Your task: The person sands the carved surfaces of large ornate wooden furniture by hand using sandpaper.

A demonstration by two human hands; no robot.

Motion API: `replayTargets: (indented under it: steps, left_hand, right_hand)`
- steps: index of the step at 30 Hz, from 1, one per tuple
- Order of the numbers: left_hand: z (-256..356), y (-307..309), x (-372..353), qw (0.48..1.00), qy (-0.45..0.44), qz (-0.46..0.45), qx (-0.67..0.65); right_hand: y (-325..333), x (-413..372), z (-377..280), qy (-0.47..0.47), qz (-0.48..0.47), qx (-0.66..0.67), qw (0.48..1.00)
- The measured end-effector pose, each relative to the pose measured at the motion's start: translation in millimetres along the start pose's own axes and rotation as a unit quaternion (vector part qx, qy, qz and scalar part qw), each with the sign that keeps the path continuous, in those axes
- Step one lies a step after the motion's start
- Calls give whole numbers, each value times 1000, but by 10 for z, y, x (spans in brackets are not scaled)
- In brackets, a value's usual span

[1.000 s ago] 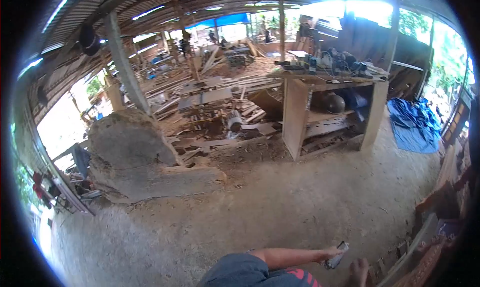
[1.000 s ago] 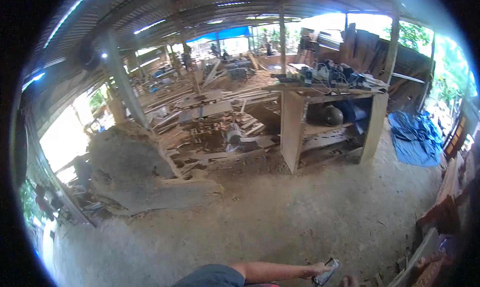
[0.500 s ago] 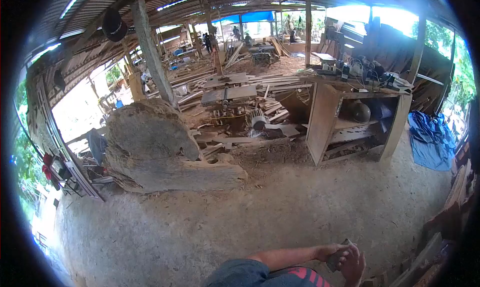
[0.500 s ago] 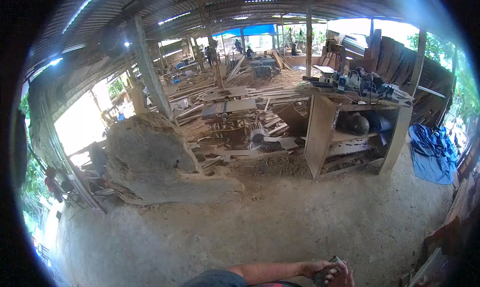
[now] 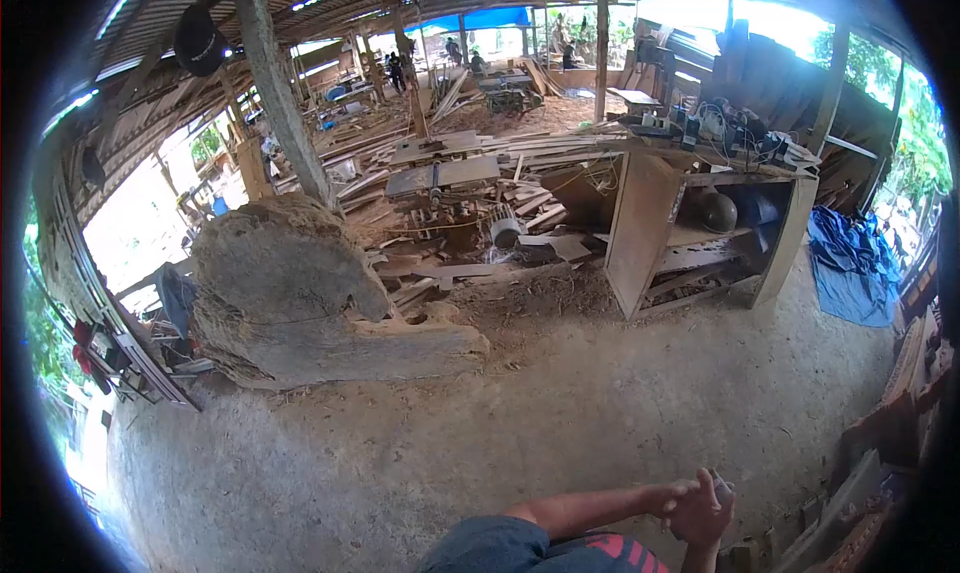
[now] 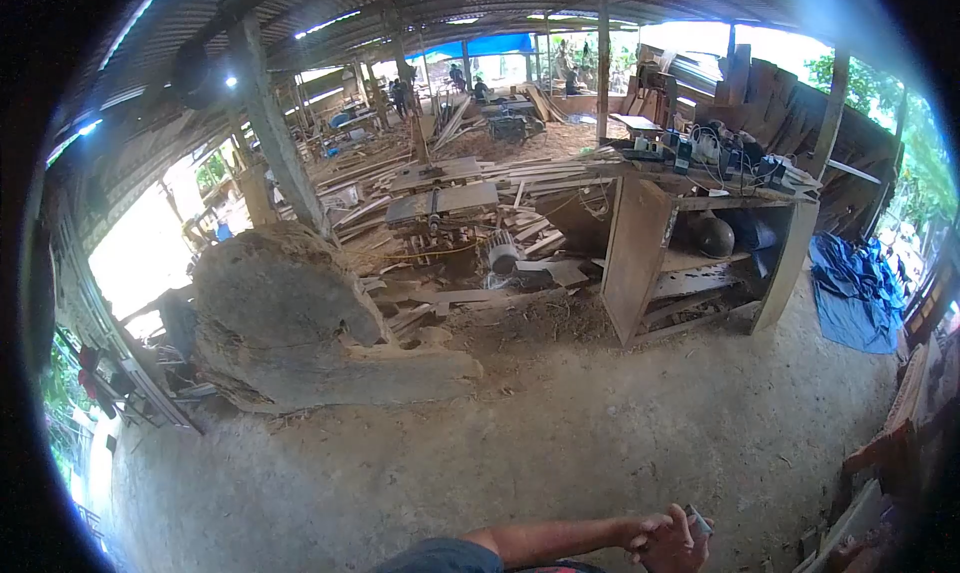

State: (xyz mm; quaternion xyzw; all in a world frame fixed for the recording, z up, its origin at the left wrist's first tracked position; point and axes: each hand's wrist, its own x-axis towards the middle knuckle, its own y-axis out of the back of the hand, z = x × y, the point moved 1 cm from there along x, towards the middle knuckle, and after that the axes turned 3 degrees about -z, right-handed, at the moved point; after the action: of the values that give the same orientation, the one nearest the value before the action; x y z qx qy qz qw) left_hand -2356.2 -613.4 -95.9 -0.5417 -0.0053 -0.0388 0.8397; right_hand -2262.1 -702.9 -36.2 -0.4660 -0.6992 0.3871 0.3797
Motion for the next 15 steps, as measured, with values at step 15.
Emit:
replayTargets:
  steps: [15]
  left_hand:
    - [-85,96,-14,997,16,-36,-72]
  right_hand:
    - [155,16,20,-45,-9,29,999]
